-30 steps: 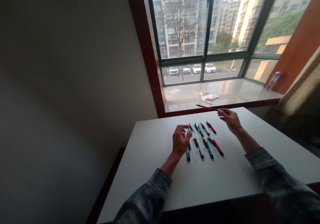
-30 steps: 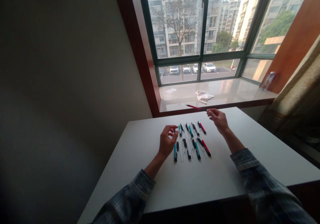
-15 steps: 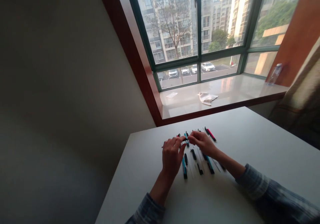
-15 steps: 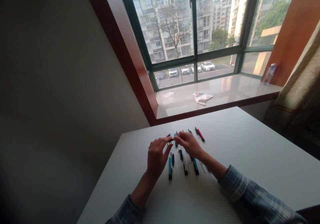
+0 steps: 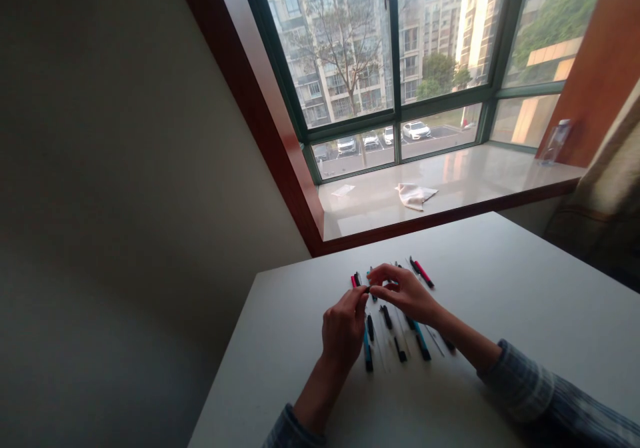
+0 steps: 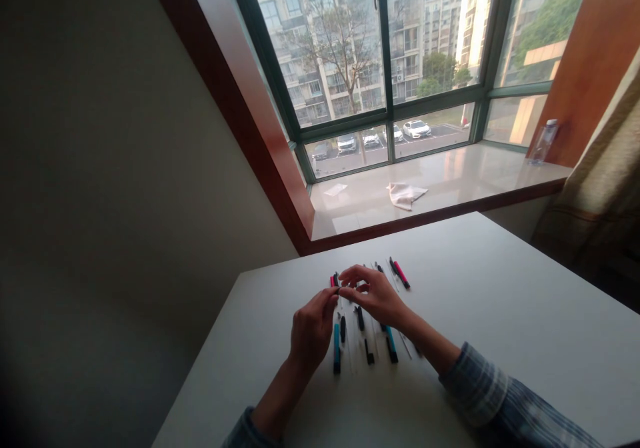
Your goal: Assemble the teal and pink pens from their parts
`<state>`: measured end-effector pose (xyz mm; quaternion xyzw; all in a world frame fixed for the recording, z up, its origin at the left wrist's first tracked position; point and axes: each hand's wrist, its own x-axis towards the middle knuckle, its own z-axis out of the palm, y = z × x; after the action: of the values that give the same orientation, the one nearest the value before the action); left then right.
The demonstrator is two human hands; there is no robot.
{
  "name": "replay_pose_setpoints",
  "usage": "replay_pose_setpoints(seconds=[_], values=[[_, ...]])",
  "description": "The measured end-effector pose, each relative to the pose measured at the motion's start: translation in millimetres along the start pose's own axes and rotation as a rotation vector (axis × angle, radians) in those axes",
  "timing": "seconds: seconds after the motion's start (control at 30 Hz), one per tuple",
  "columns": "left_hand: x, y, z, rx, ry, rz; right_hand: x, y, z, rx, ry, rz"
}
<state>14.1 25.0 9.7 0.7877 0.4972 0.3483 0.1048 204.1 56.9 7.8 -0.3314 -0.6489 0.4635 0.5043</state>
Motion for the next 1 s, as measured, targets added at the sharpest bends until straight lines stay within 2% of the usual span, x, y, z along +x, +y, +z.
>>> replay_pose_setpoints(seconds=[0.2, 0.43, 0.63, 0.73, 0.83, 1.0], values=[[-2.1, 4.4, 1.1, 0.006, 0.005, -0.011, 1.7, 9.7, -1.2, 0.187, -0.044, 0.029], [-3.4, 5.4, 2.7, -0.065, -0.003, -0.045, 1.5, 8.3, -2.3, 0.194, -0.023, 0.036], [1.1, 4.7, 5.7, -0.396, -0.078, -0.192, 3.6, 0.8, -6.7, 0.177, 0.018, -0.047], [3.8, 2.2, 6.2, -0.535, -0.081, -0.227, 3.7, -5.6, -24.7, -0.006, 0.096, -0.116], [5.4, 0.3, 6.5, -0.509, -0.031, -0.239, -2.6, -7.4, -56.0, -0.313, 0.173, -0.158], [6.9, -0.6, 6.9, -0.457, 0.063, -0.215, -29.8, 6.8, -106.8, -0.521, 0.21, -0.033]])
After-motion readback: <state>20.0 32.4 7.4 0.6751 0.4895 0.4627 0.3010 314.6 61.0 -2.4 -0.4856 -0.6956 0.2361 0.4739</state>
